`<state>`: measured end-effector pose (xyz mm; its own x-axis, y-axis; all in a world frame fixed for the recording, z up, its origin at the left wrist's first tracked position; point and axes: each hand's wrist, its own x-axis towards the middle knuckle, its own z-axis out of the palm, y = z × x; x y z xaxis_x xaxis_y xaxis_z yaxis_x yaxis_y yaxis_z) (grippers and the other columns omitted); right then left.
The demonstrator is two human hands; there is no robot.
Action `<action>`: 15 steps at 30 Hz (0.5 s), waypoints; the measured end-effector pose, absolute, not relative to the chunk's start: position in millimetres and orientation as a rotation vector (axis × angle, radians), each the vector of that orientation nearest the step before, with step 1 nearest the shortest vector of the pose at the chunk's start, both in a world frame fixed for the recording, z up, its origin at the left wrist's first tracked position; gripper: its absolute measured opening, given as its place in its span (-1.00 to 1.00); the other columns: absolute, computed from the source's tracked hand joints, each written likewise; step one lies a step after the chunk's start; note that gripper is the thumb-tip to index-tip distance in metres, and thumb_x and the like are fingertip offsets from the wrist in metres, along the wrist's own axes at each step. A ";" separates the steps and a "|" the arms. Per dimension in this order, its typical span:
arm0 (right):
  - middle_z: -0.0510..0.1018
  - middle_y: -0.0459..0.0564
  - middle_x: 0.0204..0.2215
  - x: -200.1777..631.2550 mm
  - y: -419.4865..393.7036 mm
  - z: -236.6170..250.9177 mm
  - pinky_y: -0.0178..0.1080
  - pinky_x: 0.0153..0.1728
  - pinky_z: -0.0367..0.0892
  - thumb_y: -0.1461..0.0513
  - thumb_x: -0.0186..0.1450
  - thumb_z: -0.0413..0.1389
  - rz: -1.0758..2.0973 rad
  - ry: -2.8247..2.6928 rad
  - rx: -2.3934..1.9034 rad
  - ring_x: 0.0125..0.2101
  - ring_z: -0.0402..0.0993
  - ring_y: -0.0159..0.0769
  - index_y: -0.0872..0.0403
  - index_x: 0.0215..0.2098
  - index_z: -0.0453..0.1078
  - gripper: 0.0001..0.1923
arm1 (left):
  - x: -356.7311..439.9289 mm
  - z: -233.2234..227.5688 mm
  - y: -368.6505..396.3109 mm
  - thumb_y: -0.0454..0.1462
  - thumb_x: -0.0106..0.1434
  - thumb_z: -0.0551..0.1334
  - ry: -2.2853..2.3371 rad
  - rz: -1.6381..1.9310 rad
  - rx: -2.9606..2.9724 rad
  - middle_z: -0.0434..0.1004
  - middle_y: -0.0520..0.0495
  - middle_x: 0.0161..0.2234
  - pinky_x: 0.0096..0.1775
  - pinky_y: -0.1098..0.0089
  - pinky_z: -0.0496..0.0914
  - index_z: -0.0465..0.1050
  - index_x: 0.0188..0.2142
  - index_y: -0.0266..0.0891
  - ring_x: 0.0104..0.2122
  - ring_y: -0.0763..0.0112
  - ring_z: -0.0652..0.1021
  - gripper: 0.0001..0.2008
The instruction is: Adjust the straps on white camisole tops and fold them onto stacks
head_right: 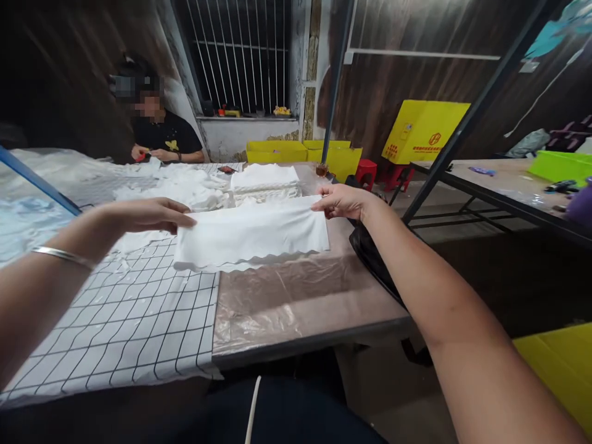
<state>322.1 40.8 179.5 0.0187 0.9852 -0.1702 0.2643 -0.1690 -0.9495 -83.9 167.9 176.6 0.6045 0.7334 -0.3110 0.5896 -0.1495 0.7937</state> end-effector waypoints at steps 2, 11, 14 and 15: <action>0.44 -0.12 -0.49 319.3 36.5 143.1 -0.35 -0.48 0.31 0.29 -0.16 0.46 1.146 -1.283 -1.599 -0.47 0.39 -0.38 0.05 -0.34 0.27 -0.47 | -78.3 130.0 157.5 -0.15 -0.08 0.46 1.184 0.275 1.796 0.50 -0.13 -0.38 -0.42 0.39 0.36 0.48 -0.33 -0.31 -0.44 0.36 0.46 -0.63; 0.42 -0.03 -0.22 287.0 -39.9 22.4 -0.23 -0.29 0.34 0.13 -0.13 0.41 0.757 -1.617 -1.819 -0.38 0.33 -0.33 0.02 -0.13 0.35 -0.39 | -87.2 5.9 73.4 0.12 0.07 0.29 1.008 0.468 2.440 0.44 -0.24 -0.03 -0.04 0.09 0.38 0.45 -0.02 -0.18 -0.06 0.04 0.44 -0.41; 0.44 -0.02 -0.28 270.4 -46.0 12.0 -0.21 -0.26 0.32 0.19 0.03 0.31 0.597 -1.869 -1.748 -0.35 0.36 -0.27 0.03 -0.29 0.43 -0.72 | -89.1 -3.4 72.4 0.00 0.28 0.11 0.929 0.496 2.581 0.49 -0.24 -0.14 -0.10 0.15 0.39 0.54 -0.15 -0.20 -0.14 0.10 0.46 -0.61; 0.45 -0.01 -0.32 267.6 -45.6 10.7 -0.21 -0.26 0.32 0.22 0.11 0.23 0.550 -1.918 -1.720 -0.35 0.37 -0.26 0.04 -0.36 0.43 -0.87 | -89.7 -4.2 74.6 -0.06 0.32 0.04 0.910 0.492 2.604 0.50 -0.23 -0.17 -0.12 0.19 0.39 0.55 -0.19 -0.20 -0.15 0.13 0.47 -0.62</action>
<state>267.6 -45.6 10.7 -0.0755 0.9923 0.0985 0.7896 0.1198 -0.6018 -89.7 74.6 -4.2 0.7349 0.6452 0.2088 0.5281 -0.7377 0.4206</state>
